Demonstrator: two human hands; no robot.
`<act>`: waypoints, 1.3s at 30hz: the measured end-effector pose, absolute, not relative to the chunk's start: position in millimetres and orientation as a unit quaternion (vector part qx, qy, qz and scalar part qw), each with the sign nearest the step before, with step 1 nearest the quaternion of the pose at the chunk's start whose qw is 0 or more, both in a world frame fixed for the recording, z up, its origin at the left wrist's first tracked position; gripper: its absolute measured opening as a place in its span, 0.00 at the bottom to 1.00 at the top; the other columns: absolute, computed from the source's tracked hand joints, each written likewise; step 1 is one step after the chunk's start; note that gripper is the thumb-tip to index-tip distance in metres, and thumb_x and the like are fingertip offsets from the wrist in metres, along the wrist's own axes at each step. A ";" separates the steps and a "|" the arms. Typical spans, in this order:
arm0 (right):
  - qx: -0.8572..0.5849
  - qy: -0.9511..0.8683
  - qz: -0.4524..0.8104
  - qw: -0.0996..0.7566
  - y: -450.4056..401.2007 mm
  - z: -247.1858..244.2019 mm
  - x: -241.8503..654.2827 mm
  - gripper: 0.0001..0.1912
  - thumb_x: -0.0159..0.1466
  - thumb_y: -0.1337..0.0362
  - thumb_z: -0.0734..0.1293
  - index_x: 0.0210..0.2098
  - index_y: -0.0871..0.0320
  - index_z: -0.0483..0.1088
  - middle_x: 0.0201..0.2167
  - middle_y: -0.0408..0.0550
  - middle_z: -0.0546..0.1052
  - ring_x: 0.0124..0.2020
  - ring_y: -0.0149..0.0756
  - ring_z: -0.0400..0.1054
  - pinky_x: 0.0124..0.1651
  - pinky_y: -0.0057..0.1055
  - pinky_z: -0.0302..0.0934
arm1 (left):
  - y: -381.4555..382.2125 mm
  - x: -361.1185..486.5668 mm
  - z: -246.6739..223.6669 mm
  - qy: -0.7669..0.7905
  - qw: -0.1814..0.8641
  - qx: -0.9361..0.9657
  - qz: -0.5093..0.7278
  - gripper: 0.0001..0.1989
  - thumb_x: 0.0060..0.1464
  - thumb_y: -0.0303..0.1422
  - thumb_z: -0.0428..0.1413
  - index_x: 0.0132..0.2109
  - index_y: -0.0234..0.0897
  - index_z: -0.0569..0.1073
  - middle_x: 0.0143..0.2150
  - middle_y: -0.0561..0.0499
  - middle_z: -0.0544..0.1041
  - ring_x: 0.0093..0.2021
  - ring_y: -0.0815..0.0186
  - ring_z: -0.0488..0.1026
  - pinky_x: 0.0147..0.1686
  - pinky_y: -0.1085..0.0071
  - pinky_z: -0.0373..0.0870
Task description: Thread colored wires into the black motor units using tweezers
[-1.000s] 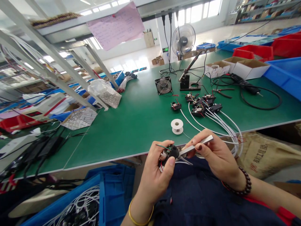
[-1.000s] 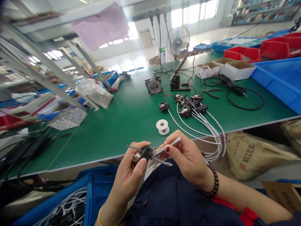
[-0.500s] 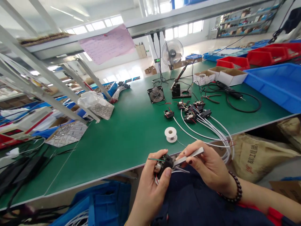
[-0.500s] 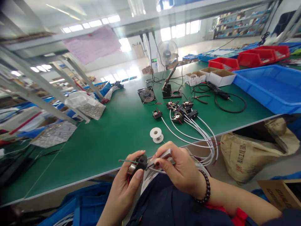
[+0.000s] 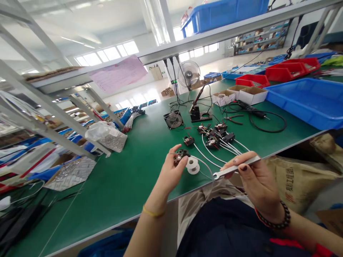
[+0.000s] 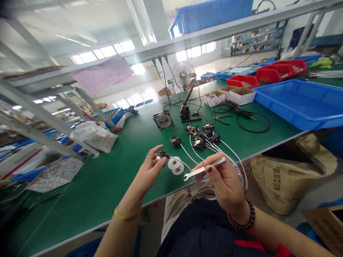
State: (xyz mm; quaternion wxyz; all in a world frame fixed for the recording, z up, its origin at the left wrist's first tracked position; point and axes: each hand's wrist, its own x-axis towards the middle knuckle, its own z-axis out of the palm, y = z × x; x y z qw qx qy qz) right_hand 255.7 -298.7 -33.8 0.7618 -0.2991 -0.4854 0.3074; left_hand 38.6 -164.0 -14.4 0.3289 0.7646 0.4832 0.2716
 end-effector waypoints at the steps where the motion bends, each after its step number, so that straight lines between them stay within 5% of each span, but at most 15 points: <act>1: -0.299 -0.484 0.315 0.759 -299.4 -33.6 258.2 0.06 0.78 0.57 0.69 0.47 0.51 0.75 0.39 0.46 0.86 0.35 0.32 0.82 0.42 0.25 0.78 | -143.2 50.6 -10.7 0.476 0.321 0.780 0.249 0.30 0.67 0.44 0.55 0.71 0.39 0.68 0.51 0.45 0.80 0.48 0.58 0.80 0.52 0.60 0.78; 6: -0.320 -0.470 0.336 0.751 -310.5 -34.0 270.9 0.05 0.78 0.57 0.69 0.47 0.49 0.76 0.38 0.45 0.86 0.33 0.31 0.82 0.39 0.23 0.78 | -70.7 107.5 -9.4 0.452 0.244 0.849 0.127 0.18 0.61 0.38 0.67 0.56 0.42 0.80 0.56 0.45 0.81 0.65 0.48 0.71 0.70 0.41 0.63; 12: -0.336 -0.458 0.314 0.760 -316.5 -38.3 292.0 0.06 0.77 0.57 0.70 0.46 0.50 0.77 0.37 0.44 0.86 0.32 0.29 0.81 0.40 0.20 0.77 | -49.9 134.3 -18.4 0.430 0.158 0.887 0.054 0.21 0.68 0.40 0.63 0.63 0.38 0.75 0.68 0.40 0.73 0.69 0.48 0.69 0.69 0.41 0.66; 17: -0.355 -0.433 0.297 0.774 -314.1 -44.0 311.4 0.06 0.77 0.56 0.70 0.46 0.50 0.78 0.38 0.45 0.87 0.33 0.30 0.81 0.41 0.20 0.78 | -65.2 146.1 0.9 0.459 0.062 0.885 0.045 0.22 0.70 0.37 0.59 0.67 0.38 0.72 0.75 0.39 0.66 0.75 0.45 0.61 0.73 0.41 0.57; 20: -0.362 -0.401 0.285 0.792 -312.0 -45.6 320.4 0.08 0.75 0.55 0.72 0.43 0.51 0.78 0.36 0.45 0.86 0.31 0.29 0.80 0.39 0.18 0.77 | -82.9 161.4 10.5 0.424 0.039 0.905 0.005 0.16 0.70 0.42 0.58 0.57 0.40 0.79 0.64 0.42 0.78 0.69 0.47 0.68 0.71 0.49 0.59; 24: -0.374 -0.357 0.312 0.797 -314.7 -49.0 317.2 0.12 0.73 0.51 0.75 0.43 0.52 0.77 0.35 0.47 0.86 0.31 0.32 0.80 0.37 0.22 0.77 | -101.9 190.5 4.1 0.423 0.008 0.905 -0.046 0.28 0.65 0.55 0.60 0.55 0.33 0.79 0.55 0.33 0.83 0.63 0.40 0.73 0.67 0.47 0.61; 31: -0.404 -0.381 0.332 0.762 -318.1 -59.3 315.2 0.13 0.74 0.50 0.73 0.43 0.53 0.76 0.36 0.49 0.85 0.33 0.35 0.80 0.38 0.26 0.78 | -99.8 215.5 -16.8 0.465 0.021 0.883 -0.067 0.31 0.64 0.50 0.62 0.62 0.31 0.74 0.60 0.35 0.80 0.64 0.46 0.74 0.66 0.47 0.65; 35: -0.427 -0.386 0.305 0.759 -303.3 -63.5 332.7 0.16 0.72 0.48 0.74 0.41 0.54 0.76 0.34 0.49 0.85 0.31 0.33 0.79 0.36 0.24 0.77 | -102.3 207.0 -3.9 0.467 0.082 0.881 -0.012 0.30 0.58 0.43 0.65 0.59 0.24 0.73 0.54 0.26 0.81 0.60 0.37 0.77 0.64 0.43 0.67; 39: -0.420 -0.300 0.359 0.778 -289.7 -68.2 347.3 0.23 0.62 0.42 0.81 0.38 0.54 0.76 0.31 0.46 0.85 0.26 0.33 0.78 0.29 0.24 0.74 | -125.2 174.5 30.8 0.439 0.199 0.870 0.109 0.33 0.62 0.47 0.55 0.66 0.29 0.65 0.51 0.31 0.81 0.52 0.40 0.80 0.55 0.47 0.74</act>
